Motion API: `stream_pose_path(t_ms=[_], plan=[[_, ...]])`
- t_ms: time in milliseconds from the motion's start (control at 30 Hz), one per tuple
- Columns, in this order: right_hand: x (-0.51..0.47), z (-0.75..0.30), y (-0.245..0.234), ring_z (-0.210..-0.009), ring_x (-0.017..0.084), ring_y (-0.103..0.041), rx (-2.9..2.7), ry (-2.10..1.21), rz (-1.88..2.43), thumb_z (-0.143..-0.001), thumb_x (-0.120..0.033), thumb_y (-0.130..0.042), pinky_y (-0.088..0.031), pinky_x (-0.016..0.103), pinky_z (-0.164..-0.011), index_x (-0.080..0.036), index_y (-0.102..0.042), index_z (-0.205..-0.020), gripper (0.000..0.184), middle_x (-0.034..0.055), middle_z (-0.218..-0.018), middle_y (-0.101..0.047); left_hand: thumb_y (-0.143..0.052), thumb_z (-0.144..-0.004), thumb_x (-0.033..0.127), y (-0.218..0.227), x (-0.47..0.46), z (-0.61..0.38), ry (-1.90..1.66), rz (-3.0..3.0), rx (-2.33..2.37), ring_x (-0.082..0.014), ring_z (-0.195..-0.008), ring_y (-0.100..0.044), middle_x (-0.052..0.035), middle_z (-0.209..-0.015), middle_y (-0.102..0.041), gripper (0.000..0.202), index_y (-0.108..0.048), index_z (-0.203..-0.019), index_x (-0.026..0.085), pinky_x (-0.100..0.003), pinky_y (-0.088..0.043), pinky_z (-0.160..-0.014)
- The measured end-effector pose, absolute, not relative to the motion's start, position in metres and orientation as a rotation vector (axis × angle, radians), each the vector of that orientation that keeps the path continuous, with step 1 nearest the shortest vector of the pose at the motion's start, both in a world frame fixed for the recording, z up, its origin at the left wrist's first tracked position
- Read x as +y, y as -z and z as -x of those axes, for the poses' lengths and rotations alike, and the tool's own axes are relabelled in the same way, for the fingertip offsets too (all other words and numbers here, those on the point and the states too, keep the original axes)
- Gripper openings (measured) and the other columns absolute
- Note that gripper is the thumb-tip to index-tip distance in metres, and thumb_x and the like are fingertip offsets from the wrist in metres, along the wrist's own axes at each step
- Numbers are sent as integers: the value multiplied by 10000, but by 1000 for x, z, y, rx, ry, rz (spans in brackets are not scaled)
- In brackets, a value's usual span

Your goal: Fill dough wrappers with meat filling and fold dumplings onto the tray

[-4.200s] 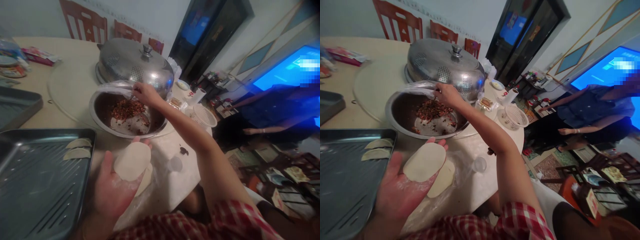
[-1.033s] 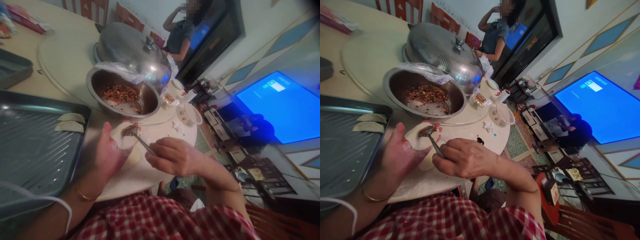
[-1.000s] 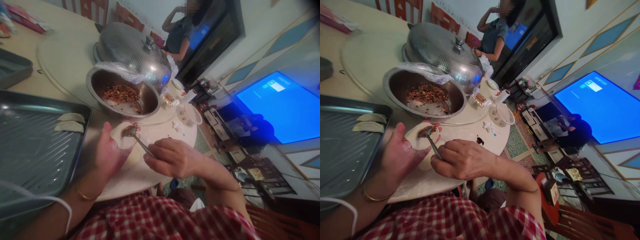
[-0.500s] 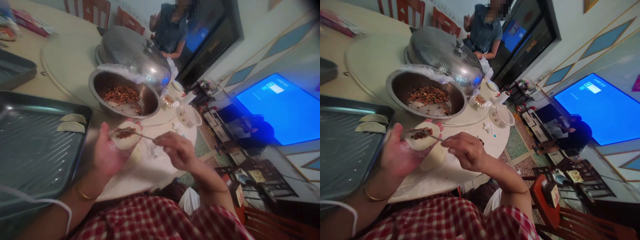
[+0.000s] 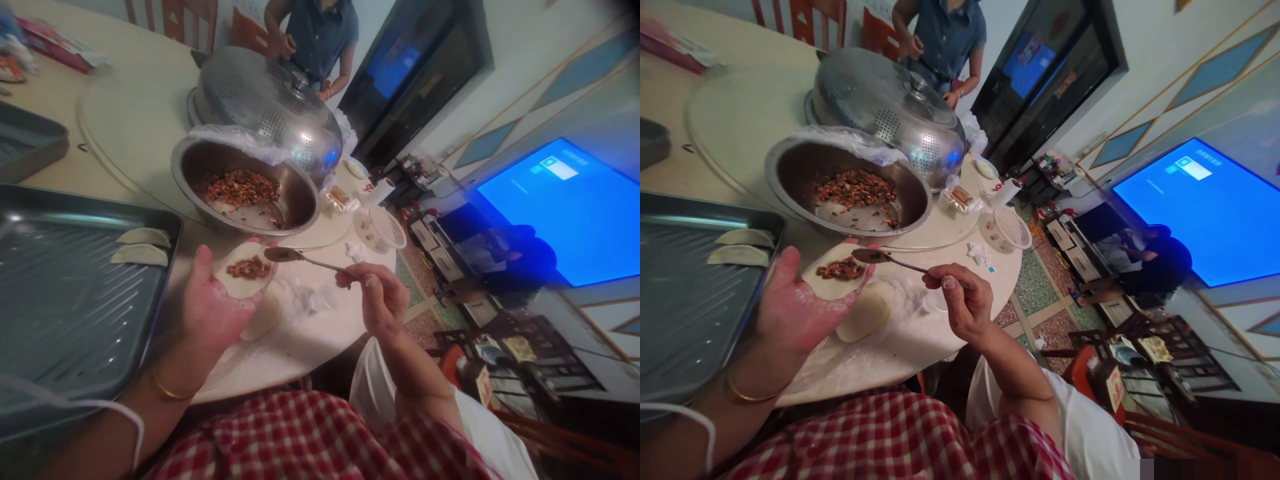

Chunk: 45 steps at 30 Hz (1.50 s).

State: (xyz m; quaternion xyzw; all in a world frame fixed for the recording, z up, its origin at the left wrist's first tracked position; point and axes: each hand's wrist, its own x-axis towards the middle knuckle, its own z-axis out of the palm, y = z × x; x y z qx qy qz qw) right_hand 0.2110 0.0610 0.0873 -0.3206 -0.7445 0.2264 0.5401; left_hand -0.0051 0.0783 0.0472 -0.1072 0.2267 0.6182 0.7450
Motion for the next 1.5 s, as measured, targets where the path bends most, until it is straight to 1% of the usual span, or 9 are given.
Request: stream_pose_path(t_ms=[100, 267, 367, 467, 633, 867, 1167, 1400, 1500], plan=[[61, -215, -91, -749, 128, -728, -1867, -465, 722, -1016, -173, -520, -612, 255, -659, -247, -719, -1133, 243, 24, -859, -763, -291, -1038, 531, -48, 77, 6, -1353, 216, 506, -274, -1032, -741, -172, -1076, -772, 640, -478, -1451, 79, -347, -626, -776], [68, -218, -110, -851, 179, -719, -2213, -280, 443, -1009, -199, -517, -613, 307, -710, -168, -692, -1112, 206, 93, -898, -749, -325, -1032, 520, -38, 77, 9, -1327, 178, 420, -335, -1127, -704, -211, -1166, -739, 627, -473, -1455, 81, -407, -624, -811], [68, -220, -122, -838, 168, -704, -2360, -186, 355, -1011, -173, -497, -597, 285, -704, -146, -684, -1051, 192, 107, -897, -735, -339, -1023, 536, -34, 78, 9, -1290, 169, 437, -328, -1088, -719, -222, -1169, -734, 630, -495, -1426, 77, -413, -630, -806], [66, -222, -130, -829, 164, -684, -2494, -111, 342, -1011, -150, -486, -580, 287, -697, -151, -678, -1041, 195, 105, -929, -737, -339, -1018, 551, -38, 78, 8, -1284, 151, 482, -310, -1043, -739, -194, -1131, -745, 604, -528, -1385, 111, -399, -637, -776], [68, -219, -134, -863, 180, -667, -2653, -91, 305, -1026, -140, -448, -577, 314, -732, -141, -666, -1052, 220, 117, -962, -732, -190, -1046, 530, -49, 78, 6, -1252, 126, 571, -295, -941, -767, -182, -1019, -767, 623, -579, -1304, 116, -371, -639, -694], [82, -206, -123, -841, 152, -669, -2594, -131, 312, -1013, -117, -478, -574, 270, -713, -155, -651, -1083, 190, 111, -990, -723, -169, -1046, 528, -45, 78, 4, -1210, 70, 558, -286, -876, -783, -190, -988, -784, 658, -624, -1231, 90, -371, -652, -705], [84, -206, -118, -863, 170, -710, -2446, -233, 301, -1016, -181, -472, -613, 292, -726, -180, -660, -1129, 220, 108, -945, -725, -236, -1046, 509, -40, 77, 4, -1251, 74, 494, -298, -919, -779, -216, -1017, -775, 638, -556, -1353, 51, -373, -653, -747], [86, -205, -106, -867, 181, -713, -2457, -39, 269, -995, -142, -492, -616, 309, -748, -160, -664, -1094, 199, 122, -947, -742, -234, -1044, 526, -39, 79, 4, -1249, 75, 510, -300, -923, -776, -220, -1039, -769, 648, -543, -1364, 54, -371, -654, -714], [89, -204, -104, -842, 178, -717, -2485, 14, 258, -994, -127, -491, -615, 309, -735, -155, -664, -1086, 198, 123, -938, -750, -259, -1044, 528, -34, 79, 5, -1234, 62, 472, -294, -958, -770, -201, -1059, -771, 621, -550, -1363, 82, -370, -652, -743]])
